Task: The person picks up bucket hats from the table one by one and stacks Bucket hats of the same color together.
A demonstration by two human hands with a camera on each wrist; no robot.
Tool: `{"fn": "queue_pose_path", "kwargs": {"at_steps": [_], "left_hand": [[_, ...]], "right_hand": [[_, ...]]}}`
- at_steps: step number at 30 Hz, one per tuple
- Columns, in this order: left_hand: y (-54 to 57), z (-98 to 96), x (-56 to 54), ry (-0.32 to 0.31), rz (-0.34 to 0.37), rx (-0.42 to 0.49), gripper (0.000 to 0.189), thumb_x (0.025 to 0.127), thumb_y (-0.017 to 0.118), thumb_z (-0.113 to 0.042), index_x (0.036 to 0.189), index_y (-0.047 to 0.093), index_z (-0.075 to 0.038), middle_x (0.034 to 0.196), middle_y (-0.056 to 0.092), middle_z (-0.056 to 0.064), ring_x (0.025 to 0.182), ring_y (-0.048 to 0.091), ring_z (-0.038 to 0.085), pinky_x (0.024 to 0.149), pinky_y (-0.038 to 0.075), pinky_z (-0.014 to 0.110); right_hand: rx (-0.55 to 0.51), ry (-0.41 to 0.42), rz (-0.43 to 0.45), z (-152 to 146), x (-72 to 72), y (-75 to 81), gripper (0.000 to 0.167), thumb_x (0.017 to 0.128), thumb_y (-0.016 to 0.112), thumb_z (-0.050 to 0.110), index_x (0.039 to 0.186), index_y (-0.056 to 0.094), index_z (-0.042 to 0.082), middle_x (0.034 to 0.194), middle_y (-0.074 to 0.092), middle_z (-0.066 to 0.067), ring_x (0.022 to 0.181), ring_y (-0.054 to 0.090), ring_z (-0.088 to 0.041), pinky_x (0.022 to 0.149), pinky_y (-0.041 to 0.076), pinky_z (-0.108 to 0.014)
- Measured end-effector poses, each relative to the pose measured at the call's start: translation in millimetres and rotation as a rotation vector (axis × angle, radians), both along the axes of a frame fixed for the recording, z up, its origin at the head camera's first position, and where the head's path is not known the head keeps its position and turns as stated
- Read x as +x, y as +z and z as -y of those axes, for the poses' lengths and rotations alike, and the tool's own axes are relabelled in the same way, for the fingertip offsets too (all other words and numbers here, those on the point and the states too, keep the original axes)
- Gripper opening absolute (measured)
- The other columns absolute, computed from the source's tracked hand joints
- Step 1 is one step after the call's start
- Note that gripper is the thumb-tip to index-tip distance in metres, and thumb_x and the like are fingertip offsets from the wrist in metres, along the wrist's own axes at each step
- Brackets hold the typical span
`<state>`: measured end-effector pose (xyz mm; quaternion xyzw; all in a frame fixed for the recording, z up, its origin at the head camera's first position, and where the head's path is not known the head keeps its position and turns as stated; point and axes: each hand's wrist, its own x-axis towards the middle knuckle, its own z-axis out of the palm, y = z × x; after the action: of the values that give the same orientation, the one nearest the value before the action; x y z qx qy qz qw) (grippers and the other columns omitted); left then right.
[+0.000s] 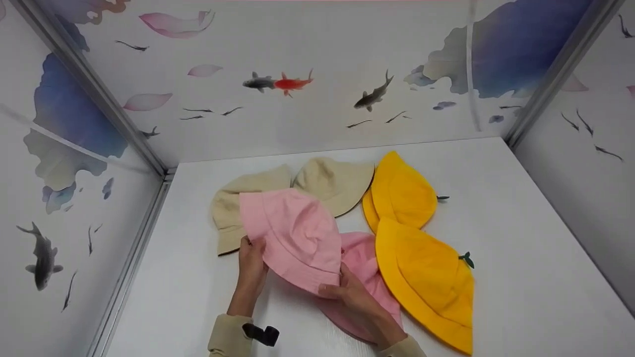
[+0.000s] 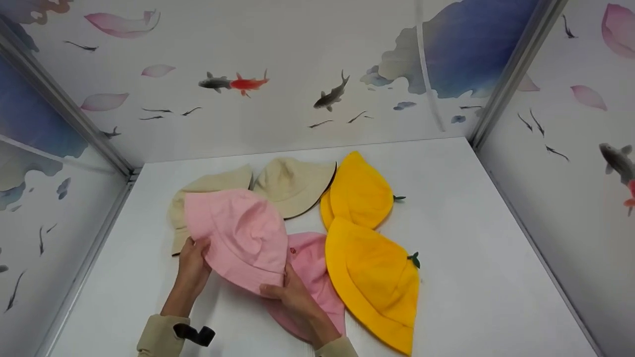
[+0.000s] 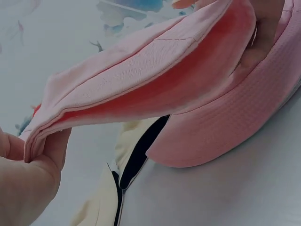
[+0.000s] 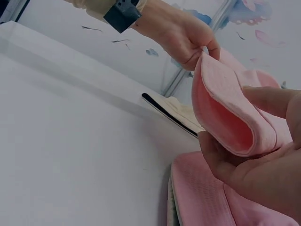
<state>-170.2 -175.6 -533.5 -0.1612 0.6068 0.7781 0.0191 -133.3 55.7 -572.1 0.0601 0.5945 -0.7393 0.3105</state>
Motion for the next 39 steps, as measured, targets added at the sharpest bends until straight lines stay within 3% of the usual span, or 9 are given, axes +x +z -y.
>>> {"fn": "queue_pose_path", "kwargs": {"at_steps": [4, 10, 15, 20, 22, 26, 30, 34, 39], "left_hand": [[-1.8, -1.9, 2.1, -0.008, -0.044, 0.055, 0.039, 0.107, 0.034, -0.013, 0.144, 0.023, -0.006, 0.140, 0.040, 0.012, 0.116, 0.052, 0.017, 0.090, 0.053, 0.021], [-1.5, -3.3, 0.2, 0.020, -0.084, 0.173, 0.041, 0.102, 0.041, -0.006, 0.141, 0.027, -0.003, 0.137, 0.040, 0.011, 0.117, 0.051, 0.015, 0.093, 0.052, 0.019], [-1.8, -0.3, -0.9, 0.058, -0.052, 0.238, 0.045, 0.103, 0.048, -0.015, 0.143, 0.028, -0.007, 0.133, 0.046, 0.006, 0.114, 0.054, 0.012, 0.093, 0.052, 0.019], [-5.3, 3.3, 1.1, 0.072, 0.015, 0.191, 0.051, 0.102, 0.056, -0.030, 0.146, 0.034, -0.015, 0.124, 0.056, -0.001, 0.106, 0.060, 0.008, 0.087, 0.055, 0.020], [-7.1, 3.9, 2.8, 0.056, 0.017, 0.177, 0.051, 0.103, 0.054, -0.034, 0.146, 0.036, -0.014, 0.120, 0.057, -0.002, 0.103, 0.061, 0.008, 0.085, 0.055, 0.021], [-10.8, 3.3, 7.0, 0.017, 0.006, 0.161, 0.046, 0.106, 0.044, -0.038, 0.145, 0.037, -0.014, 0.116, 0.058, -0.001, 0.096, 0.059, 0.011, 0.077, 0.054, 0.025], [-15.6, 0.5, 10.5, -0.015, 0.008, 0.129, 0.043, 0.108, 0.038, -0.036, 0.143, 0.037, -0.012, 0.112, 0.058, 0.000, 0.090, 0.060, 0.012, 0.072, 0.054, 0.027], [-19.7, -5.0, 12.0, -0.024, 0.015, 0.102, 0.046, 0.107, 0.041, -0.035, 0.144, 0.038, -0.009, 0.112, 0.060, 0.000, 0.090, 0.061, 0.012, 0.075, 0.055, 0.027], [-23.3, -11.5, 11.7, -0.003, 0.040, 0.069, 0.049, 0.105, 0.050, -0.034, 0.144, 0.042, -0.005, 0.112, 0.061, 0.002, 0.091, 0.063, 0.012, 0.078, 0.058, 0.027]], "right_hand": [[0.005, -0.030, -0.026, -1.6, -0.1, -0.7, 0.099, 0.081, 0.082, 0.030, 0.158, 0.020, 0.041, 0.162, 0.031, 0.004, 0.139, 0.035, -0.025, 0.125, 0.015, -0.059], [0.131, -0.026, -0.155, -13.7, -5.7, 4.6, 0.088, 0.090, 0.074, 0.024, 0.159, 0.021, 0.035, 0.165, 0.027, 0.001, 0.140, 0.034, -0.027, 0.125, 0.013, -0.060], [0.275, -0.023, -0.260, -29.6, -8.8, 11.8, 0.079, 0.091, 0.073, 0.029, 0.157, 0.031, 0.030, 0.157, 0.040, -0.002, 0.131, 0.045, -0.026, 0.122, 0.026, -0.059], [0.343, -0.049, -0.385, -48.6, -14.3, 16.5, 0.072, 0.091, 0.074, 0.028, 0.153, 0.040, 0.020, 0.148, 0.052, -0.007, 0.123, 0.052, -0.027, 0.116, 0.039, -0.054], [0.358, -0.074, -0.387, -55.1, -17.6, 18.8, 0.073, 0.090, 0.075, 0.026, 0.154, 0.041, 0.019, 0.150, 0.051, -0.007, 0.125, 0.051, -0.027, 0.117, 0.038, -0.053], [0.422, -0.148, -0.301, -64.8, -25.6, 24.6, 0.074, 0.089, 0.077, 0.027, 0.153, 0.042, 0.018, 0.155, 0.047, -0.007, 0.129, 0.049, -0.027, 0.119, 0.036, -0.053], [0.469, -0.206, -0.304, -75.9, -31.7, 29.0, 0.067, 0.090, 0.076, 0.028, 0.148, 0.048, 0.011, 0.147, 0.055, -0.012, 0.121, 0.055, -0.027, 0.113, 0.044, -0.049], [0.433, -0.242, -0.340, -88.5, -36.3, 32.1, 0.058, 0.091, 0.074, 0.030, 0.141, 0.056, 0.009, 0.133, 0.063, -0.013, 0.108, 0.060, -0.026, 0.103, 0.053, -0.040], [0.365, -0.255, -0.304, -101.5, -39.6, 35.9, 0.059, 0.091, 0.073, 0.041, 0.141, 0.057, 0.014, 0.132, 0.062, -0.010, 0.105, 0.061, -0.024, 0.097, 0.055, -0.033]]}}
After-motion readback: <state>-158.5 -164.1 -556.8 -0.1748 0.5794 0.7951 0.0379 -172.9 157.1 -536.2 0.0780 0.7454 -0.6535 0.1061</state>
